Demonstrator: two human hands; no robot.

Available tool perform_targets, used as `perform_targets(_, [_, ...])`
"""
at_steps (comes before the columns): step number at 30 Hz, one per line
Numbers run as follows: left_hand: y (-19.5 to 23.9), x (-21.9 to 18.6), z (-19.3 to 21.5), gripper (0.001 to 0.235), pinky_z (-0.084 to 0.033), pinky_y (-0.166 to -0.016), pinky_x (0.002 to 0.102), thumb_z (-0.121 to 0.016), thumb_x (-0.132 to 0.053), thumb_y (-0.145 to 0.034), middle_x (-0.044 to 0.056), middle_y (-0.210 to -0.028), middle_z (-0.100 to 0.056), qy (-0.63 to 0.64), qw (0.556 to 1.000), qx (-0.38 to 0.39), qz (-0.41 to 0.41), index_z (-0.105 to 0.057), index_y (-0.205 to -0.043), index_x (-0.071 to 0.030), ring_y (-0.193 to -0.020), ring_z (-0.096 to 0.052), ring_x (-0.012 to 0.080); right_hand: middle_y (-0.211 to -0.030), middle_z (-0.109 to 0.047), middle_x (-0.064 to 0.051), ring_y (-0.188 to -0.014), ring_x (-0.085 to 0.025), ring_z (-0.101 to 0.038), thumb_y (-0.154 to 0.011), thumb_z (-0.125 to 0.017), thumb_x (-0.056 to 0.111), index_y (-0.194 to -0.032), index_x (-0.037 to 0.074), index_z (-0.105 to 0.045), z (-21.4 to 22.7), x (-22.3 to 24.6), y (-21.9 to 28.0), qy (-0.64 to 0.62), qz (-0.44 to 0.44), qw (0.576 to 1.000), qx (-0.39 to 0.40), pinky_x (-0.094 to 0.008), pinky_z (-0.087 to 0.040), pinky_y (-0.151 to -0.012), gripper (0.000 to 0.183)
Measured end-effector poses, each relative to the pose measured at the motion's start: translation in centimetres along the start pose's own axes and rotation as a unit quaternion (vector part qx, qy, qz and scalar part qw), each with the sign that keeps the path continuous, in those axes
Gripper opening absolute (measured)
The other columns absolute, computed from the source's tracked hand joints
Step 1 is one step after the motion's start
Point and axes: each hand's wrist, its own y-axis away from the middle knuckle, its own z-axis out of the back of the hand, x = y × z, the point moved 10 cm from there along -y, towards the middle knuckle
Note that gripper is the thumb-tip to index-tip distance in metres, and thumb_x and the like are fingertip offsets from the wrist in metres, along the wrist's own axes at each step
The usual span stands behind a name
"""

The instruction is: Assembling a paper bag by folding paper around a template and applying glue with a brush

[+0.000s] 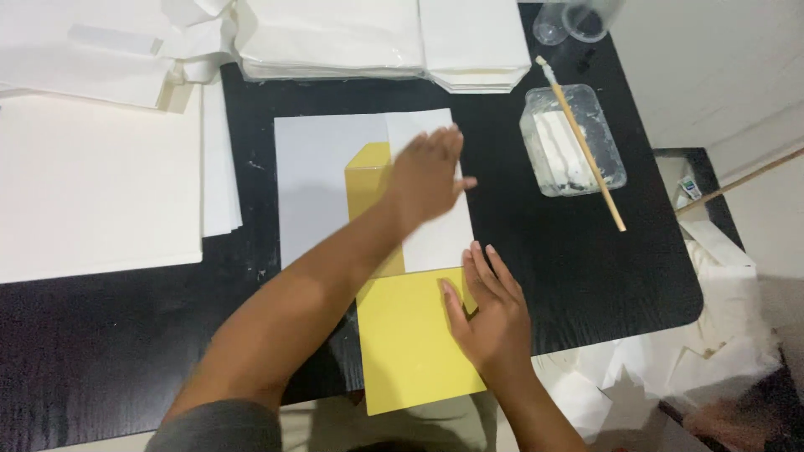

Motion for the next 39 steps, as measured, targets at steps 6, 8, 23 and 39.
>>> perform_targets(6, [-3.1,2.3,0.1,0.091,-0.03,-0.118,0.041,-0.035,-0.074,-0.1,0.011,-0.164,-0.038,-0.098,0.994,-0.005,0.05,-0.035,-0.158,-0.003,-0.151,-0.033,0.0256,-0.143,-0.064,-0.014,-0.141,-0.031,-0.053,-0.096,-0.071,0.026,-0.137,0.001,-0.066,0.1,0.3,0.0,0.001,0.01,1.0,-0.001,-0.043,-0.047,-0.11,0.048])
perform_targets(8, [-1.0,0.9,2.5,0.089,-0.02,-0.128,0.051,-0.035,-0.072,-0.102,0.016,-0.166,-0.037,-0.097,0.993,0.057,0.035,-0.036,-0.16,-0.003,-0.156,-0.028,0.0319,-0.138,-0.067,-0.017,-0.134,-0.036,-0.058,-0.09,-0.078,0.027,-0.133,0.003,-0.069,0.2,-0.2,-0.4,-0.022,-0.034,0.999,0.005,-0.043,-0.05,-0.105,0.05])
perform_targets(23, [18.4,-5.4,5.5,0.057,-0.028,-0.117,0.069,-0.046,-0.047,-0.106,0.01,-0.163,-0.041,0.047,0.988,0.117,-0.089,-0.044,-0.156,-0.02,-0.151,-0.034,0.0349,-0.134,-0.069,-0.02,-0.13,-0.039,-0.062,-0.092,-0.075,0.023,-0.13,0.001,-0.071,0.6,0.9,-1.4,0.022,-0.039,0.998,0.037,-0.048,-0.053,-0.1,0.045])
perform_targets(39, [18.4,-4.5,5.5,0.054,-0.012,-0.125,0.064,-0.043,-0.05,-0.106,0.011,-0.161,-0.045,0.133,0.984,0.098,-0.069,-0.053,-0.15,-0.02,-0.153,-0.032,0.0328,-0.156,-0.046,-0.028,-0.144,-0.045,-0.044,-0.108,-0.037,0.05,-0.154,-0.002,-0.045,-10.8,-0.2,-15.0,0.082,0.102,0.974,0.186,-0.063,-0.033,-0.117,0.069])
